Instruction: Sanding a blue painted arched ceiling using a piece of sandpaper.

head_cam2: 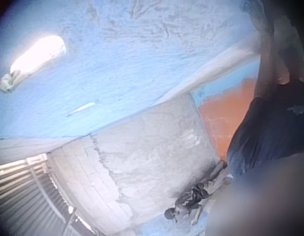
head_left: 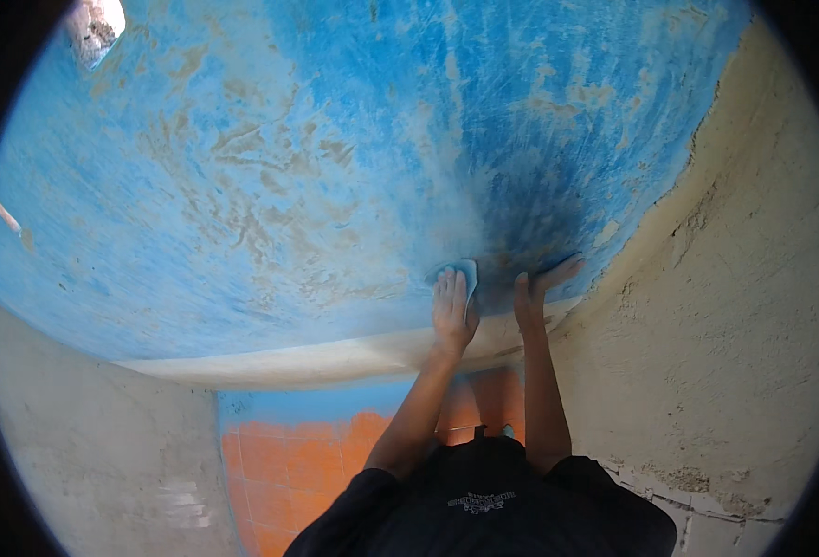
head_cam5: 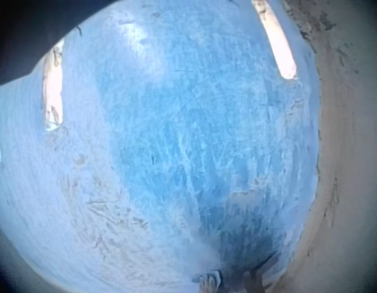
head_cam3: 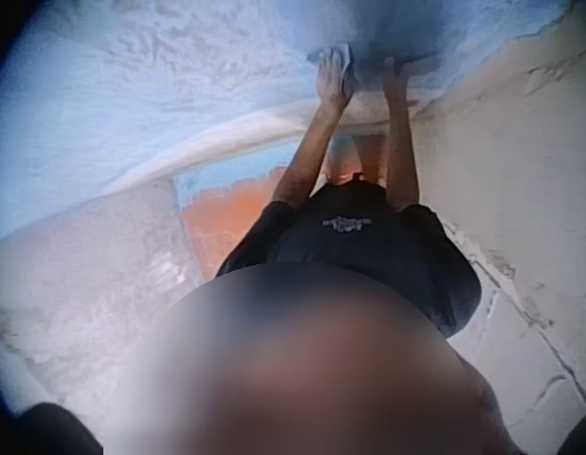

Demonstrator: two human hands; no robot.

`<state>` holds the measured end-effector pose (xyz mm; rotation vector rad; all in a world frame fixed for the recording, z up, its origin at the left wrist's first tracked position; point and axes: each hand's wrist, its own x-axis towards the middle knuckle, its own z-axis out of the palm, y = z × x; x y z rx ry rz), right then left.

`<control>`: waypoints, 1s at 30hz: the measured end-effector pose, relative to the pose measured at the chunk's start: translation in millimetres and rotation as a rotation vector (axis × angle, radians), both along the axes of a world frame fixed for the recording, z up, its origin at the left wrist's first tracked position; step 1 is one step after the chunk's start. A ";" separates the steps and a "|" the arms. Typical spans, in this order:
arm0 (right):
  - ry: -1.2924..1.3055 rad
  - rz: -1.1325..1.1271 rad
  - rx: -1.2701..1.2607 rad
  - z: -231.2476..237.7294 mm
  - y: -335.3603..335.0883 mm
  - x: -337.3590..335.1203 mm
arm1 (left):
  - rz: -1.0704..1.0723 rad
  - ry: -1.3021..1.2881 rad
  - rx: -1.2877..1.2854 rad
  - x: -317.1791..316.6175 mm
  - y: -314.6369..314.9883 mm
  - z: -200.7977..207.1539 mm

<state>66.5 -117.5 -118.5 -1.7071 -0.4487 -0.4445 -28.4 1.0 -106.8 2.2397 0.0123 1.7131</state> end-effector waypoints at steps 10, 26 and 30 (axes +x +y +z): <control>0.000 -0.002 0.038 7.4 1.2 -5.5 | 0.031 -0.108 -0.011 5.8 10.4 129.5; 0.046 0.014 0.024 16.7 1.8 -9.6 | 0.063 -0.011 -0.003 -1.6 18.9 35.7; 0.049 0.017 -0.040 0.8 0.2 -3.1 | 0.033 0.042 -0.043 -19.2 21.4 -15.7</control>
